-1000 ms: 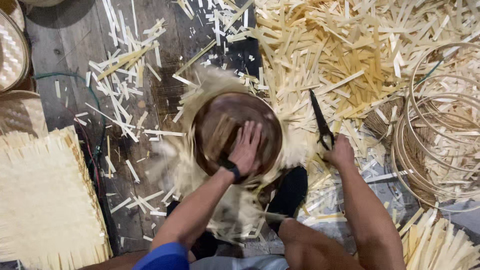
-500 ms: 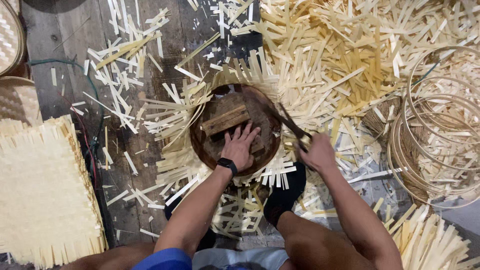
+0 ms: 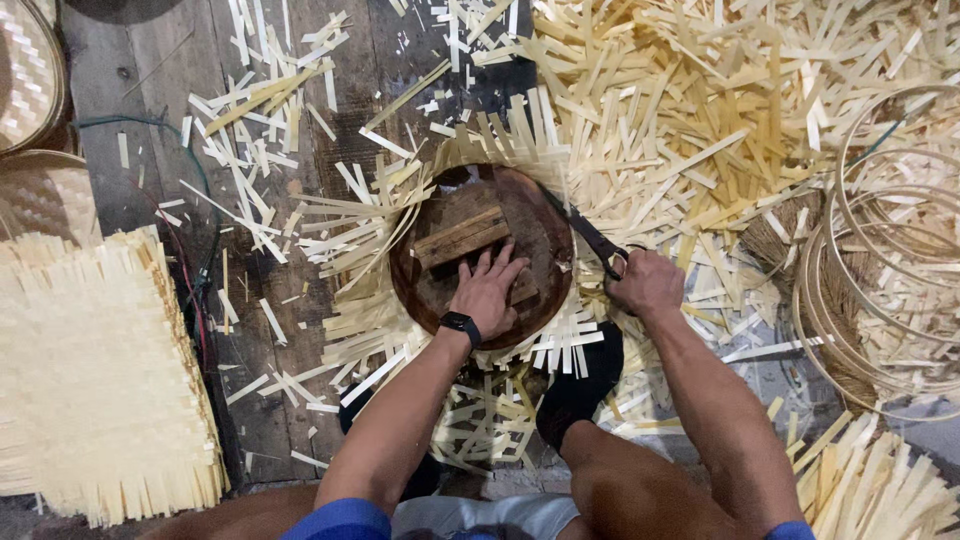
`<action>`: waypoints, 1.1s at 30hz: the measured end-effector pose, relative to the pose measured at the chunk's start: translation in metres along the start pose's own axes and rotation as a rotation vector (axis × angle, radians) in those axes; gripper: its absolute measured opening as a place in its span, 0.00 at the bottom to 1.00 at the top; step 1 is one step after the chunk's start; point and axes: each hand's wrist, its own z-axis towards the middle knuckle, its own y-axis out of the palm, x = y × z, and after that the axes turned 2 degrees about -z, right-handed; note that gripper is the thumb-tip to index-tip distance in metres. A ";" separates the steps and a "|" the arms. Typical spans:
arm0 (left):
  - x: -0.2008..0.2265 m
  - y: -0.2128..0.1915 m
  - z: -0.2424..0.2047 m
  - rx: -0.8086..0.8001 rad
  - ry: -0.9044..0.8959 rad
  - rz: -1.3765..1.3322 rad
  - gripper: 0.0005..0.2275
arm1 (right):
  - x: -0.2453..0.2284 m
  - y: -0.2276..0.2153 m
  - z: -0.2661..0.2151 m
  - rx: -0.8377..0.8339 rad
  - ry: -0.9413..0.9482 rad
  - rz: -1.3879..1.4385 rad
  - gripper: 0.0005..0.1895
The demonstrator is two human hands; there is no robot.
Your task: The person weaves a basket by hand, placing a circular wooden rim onto a woven bamboo mat and folding the excess strips over the rim before securing them in place.
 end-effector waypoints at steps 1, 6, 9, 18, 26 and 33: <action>0.000 -0.003 0.000 -0.017 0.000 -0.037 0.39 | 0.001 -0.003 0.003 -0.073 -0.013 0.009 0.19; -0.023 -0.019 -0.011 0.359 0.086 -0.222 0.22 | 0.027 -0.009 0.011 0.034 -0.124 0.009 0.23; -0.073 -0.054 -0.021 0.626 -0.115 0.023 0.11 | 0.068 0.015 -0.003 0.213 -0.139 0.096 0.24; -0.145 -0.107 -0.006 0.507 -0.156 0.384 0.07 | 0.122 0.122 -0.061 0.206 0.294 0.113 0.34; -0.137 -0.152 -0.009 0.414 -0.383 -0.249 0.09 | 0.116 0.126 -0.069 0.170 0.323 0.332 0.42; -0.123 -0.223 -0.047 1.144 0.227 -1.607 0.13 | 0.114 0.126 -0.071 0.190 0.298 0.319 0.41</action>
